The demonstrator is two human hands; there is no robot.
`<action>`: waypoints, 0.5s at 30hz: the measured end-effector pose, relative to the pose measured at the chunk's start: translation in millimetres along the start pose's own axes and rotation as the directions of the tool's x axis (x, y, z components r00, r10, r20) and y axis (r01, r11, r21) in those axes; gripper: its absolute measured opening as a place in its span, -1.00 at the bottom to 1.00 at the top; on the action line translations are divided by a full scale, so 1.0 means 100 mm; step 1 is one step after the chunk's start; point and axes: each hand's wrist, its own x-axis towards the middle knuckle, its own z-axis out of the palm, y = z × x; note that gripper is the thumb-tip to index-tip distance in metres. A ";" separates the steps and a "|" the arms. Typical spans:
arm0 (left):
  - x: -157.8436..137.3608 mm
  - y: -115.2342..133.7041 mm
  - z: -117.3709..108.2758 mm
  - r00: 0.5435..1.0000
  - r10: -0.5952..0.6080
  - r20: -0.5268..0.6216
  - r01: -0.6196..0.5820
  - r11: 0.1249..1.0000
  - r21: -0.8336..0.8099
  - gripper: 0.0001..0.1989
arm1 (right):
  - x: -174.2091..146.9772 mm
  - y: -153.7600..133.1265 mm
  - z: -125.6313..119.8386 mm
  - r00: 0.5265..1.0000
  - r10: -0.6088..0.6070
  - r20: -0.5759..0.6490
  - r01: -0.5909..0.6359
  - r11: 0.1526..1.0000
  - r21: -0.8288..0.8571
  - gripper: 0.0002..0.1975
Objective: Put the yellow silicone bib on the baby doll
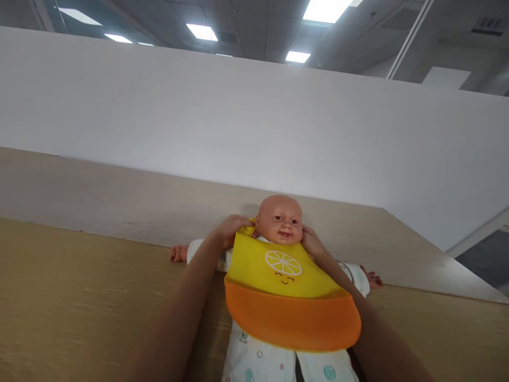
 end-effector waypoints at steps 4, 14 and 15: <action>0.09 -0.04 -0.13 1.000 -0.005 -0.014 0.005 0.999 0.036 -0.83 | 0.01 0.00 -0.01 1.000 0.009 0.012 -0.009 1.000 -0.026 -0.72; 0.11 -0.04 -0.16 0.995 -0.031 -0.098 0.036 0.998 0.047 -0.79 | -0.04 -0.03 0.03 1.000 0.007 -0.008 -0.007 0.999 -0.033 -0.77; 0.10 -0.04 -0.15 0.993 -0.028 -0.113 0.033 0.999 0.042 -0.80 | -0.04 -0.03 0.03 1.000 0.004 -0.009 -0.004 0.999 -0.033 -0.78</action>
